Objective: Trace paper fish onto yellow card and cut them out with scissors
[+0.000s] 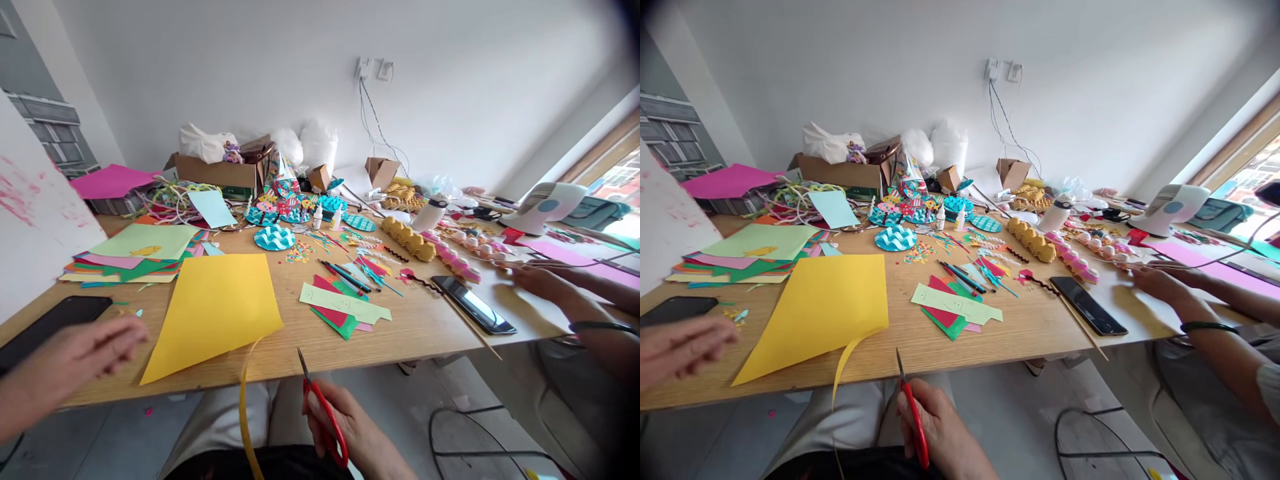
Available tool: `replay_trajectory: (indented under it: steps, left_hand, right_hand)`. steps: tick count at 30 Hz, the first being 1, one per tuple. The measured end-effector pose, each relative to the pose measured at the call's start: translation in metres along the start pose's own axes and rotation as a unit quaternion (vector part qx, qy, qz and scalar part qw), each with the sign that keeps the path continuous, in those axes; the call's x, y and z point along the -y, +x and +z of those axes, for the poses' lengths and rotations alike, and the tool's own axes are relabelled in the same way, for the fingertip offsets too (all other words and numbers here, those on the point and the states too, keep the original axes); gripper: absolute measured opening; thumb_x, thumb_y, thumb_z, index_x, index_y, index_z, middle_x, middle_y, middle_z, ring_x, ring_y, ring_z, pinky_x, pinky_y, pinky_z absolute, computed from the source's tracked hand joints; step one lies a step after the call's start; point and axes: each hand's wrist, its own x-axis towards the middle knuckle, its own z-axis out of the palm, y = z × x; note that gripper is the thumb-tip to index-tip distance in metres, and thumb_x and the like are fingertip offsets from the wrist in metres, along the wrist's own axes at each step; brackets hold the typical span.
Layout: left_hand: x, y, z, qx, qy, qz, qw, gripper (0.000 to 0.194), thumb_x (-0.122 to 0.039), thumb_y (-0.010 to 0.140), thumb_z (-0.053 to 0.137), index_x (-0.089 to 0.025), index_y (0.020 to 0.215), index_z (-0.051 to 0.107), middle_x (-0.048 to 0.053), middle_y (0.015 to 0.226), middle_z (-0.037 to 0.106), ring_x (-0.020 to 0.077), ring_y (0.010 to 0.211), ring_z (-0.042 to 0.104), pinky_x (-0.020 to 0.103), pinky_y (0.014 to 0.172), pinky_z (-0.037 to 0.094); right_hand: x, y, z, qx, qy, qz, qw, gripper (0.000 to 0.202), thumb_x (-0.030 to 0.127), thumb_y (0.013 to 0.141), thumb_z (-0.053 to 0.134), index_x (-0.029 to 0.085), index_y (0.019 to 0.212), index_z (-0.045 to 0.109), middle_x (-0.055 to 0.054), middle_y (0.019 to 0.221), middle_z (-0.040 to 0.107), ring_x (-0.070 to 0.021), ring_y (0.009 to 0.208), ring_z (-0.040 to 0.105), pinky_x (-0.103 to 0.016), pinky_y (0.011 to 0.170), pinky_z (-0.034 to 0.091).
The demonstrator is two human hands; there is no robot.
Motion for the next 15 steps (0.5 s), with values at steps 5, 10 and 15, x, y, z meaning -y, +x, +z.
replay_trajectory:
  steps: [5,10,15]
  left_hand:
    - [0.024,-0.051,0.093,0.208,-0.064,0.028,0.976,0.026,-0.049,0.068,0.065,-0.025,0.062,0.071,0.002,0.065,0.070,0.0216,0.068,0.063,0.024,0.064,0.048]
    - [0.036,-0.064,0.148,0.164,-0.298,-0.065,0.938,0.048,-0.058,0.066,0.066,-0.032,0.107,0.067,0.003,0.123,0.061,0.0276,0.123,0.045,0.036,0.102,0.035]
    - [0.016,-0.069,0.162,0.198,-0.482,-0.114,0.846,0.057,-0.062,0.067,0.064,-0.026,0.111,0.064,0.007,0.100,0.070,0.0268,0.106,0.057,0.038,0.094,0.041]
  right_hand:
    - [0.009,0.006,0.003,-0.099,0.024,-0.083,0.991,0.039,0.054,0.076,0.058,0.018,0.069,0.044,0.005,0.056,0.045,-0.0085,0.050,0.042,-0.020,0.048,0.033]
    - [0.022,0.023,0.004,-0.258,0.011,-0.156,0.953,0.028,0.043,0.074,0.062,0.018,0.079,0.052,0.002,0.064,0.050,-0.0107,0.055,0.042,-0.024,0.052,0.035]
    - [0.048,0.038,0.013,-0.237,0.042,-0.177,0.954,0.024,0.038,0.073,0.061,0.019,0.083,0.050,0.000,0.069,0.054,-0.0111,0.055,0.044,-0.024,0.050,0.039]
